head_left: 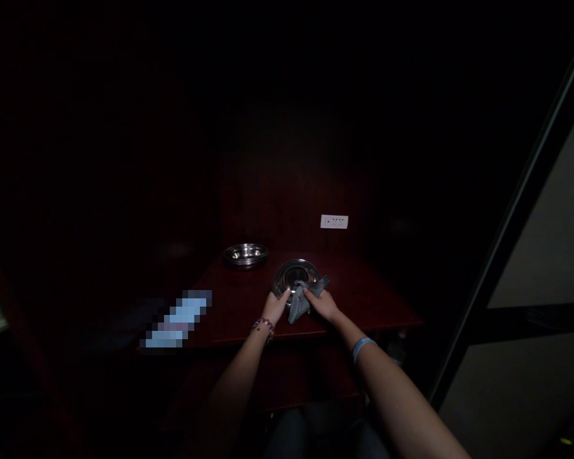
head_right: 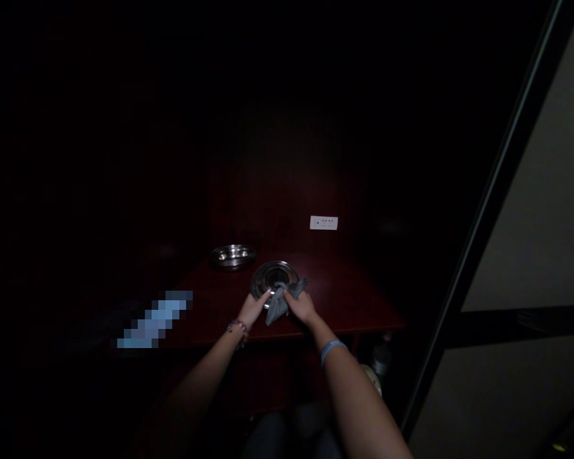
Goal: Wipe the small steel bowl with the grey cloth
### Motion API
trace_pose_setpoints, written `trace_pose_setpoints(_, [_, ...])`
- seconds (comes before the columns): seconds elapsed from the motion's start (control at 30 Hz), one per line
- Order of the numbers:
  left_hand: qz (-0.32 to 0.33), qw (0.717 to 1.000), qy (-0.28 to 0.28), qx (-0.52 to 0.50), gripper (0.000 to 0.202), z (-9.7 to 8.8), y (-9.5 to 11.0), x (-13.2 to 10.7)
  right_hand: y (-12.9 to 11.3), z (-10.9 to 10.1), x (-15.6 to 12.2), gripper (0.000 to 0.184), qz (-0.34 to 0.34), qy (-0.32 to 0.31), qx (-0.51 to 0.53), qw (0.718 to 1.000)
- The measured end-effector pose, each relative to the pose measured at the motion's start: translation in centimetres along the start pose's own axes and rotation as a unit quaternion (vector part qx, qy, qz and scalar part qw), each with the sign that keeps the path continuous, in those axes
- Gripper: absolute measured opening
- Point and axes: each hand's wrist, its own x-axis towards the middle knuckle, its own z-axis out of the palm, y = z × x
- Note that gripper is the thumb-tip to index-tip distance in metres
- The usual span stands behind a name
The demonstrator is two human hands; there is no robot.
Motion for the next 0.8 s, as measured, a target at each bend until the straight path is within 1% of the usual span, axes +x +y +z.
trace_pose_setpoints(0.1, [-0.001,1.000,-0.001,0.013,0.040,-0.12,0.05,-0.04,-0.04,0.01,0.03,0.045,0.032,-0.017,0.046,0.998])
trace_pose_setpoints(0.17, [-0.003,1.000,-0.005,0.015,0.041,-0.18,0.08,-0.06,-0.04,-0.02,0.06,0.044,0.036,-0.031,0.058,0.997])
trace_pose_setpoints(0.3, [-0.003,1.000,-0.009,0.015,0.040,-0.17,0.19,-0.10,-0.03,-0.07,0.07,0.041,0.035,-0.033,0.065,0.997])
trace_pose_setpoints(0.43, [-0.009,1.000,-0.011,0.010,0.041,-0.10,0.34,-0.17,0.16,-0.04,0.10,0.040,0.028,-0.050,0.098,0.994])
trace_pose_setpoints(0.53, [0.002,1.000,-0.014,0.004,0.041,-0.08,0.37,-0.19,0.49,0.06,0.17,0.040,0.024,-0.045,0.109,0.993])
trace_pose_setpoints(0.6, [0.008,1.000,-0.015,0.006,0.040,-0.09,0.29,-0.16,0.70,0.15,0.20,0.040,0.022,-0.038,0.113,0.993])
trace_pose_setpoints(0.8, [0.007,1.000,-0.026,0.003,0.042,-0.16,-0.13,0.02,0.86,0.14,0.10,0.041,0.023,-0.051,0.115,0.992])
